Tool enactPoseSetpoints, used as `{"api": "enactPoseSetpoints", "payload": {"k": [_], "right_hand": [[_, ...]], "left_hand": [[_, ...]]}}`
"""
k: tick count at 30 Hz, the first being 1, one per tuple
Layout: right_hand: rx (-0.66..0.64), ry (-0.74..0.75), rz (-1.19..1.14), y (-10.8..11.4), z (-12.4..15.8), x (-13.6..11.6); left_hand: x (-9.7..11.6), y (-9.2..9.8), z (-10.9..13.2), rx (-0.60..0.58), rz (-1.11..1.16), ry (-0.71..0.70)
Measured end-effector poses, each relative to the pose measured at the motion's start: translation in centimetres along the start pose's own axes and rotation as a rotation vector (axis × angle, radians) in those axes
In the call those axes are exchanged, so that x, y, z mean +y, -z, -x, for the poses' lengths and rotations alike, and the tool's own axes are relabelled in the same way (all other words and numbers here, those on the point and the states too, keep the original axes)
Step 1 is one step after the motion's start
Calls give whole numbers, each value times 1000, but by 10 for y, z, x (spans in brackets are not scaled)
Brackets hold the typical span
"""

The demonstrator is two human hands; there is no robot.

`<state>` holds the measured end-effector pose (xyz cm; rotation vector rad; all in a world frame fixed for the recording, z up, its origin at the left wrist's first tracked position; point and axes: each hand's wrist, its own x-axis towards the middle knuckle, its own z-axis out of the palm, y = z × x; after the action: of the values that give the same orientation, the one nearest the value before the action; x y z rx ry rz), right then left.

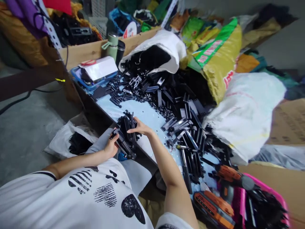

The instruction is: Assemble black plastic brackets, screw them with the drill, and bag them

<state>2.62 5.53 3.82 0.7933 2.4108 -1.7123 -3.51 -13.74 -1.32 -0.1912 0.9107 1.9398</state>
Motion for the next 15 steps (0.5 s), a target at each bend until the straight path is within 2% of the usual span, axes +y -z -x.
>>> {"api": "enactPoseSetpoints", "payload": {"k": [2, 4, 6, 9, 12, 14, 15], "right_hand": [[17, 97, 99, -21, -10, -17], [-10, 194, 197, -54, -35, -35], [-121, 242, 246, -102, -74, -49], [-367, 186, 271, -190, -137, -57], [-596, 85, 417, -270, -177, -48], [-702, 46, 526, -306, -184, -37], [-730, 35, 566, -316, -183, -30]], "left_hand": [[21, 15, 6, 16, -19, -64], [47, 42, 12, 51, -37, -120], [75, 81, 16, 144, -85, -147], [110, 152, 15, 324, -166, -132], [125, 217, 2, 454, -180, -55], [123, 248, -9, 543, -268, 67], [119, 259, -14, 578, -321, 129]]}}
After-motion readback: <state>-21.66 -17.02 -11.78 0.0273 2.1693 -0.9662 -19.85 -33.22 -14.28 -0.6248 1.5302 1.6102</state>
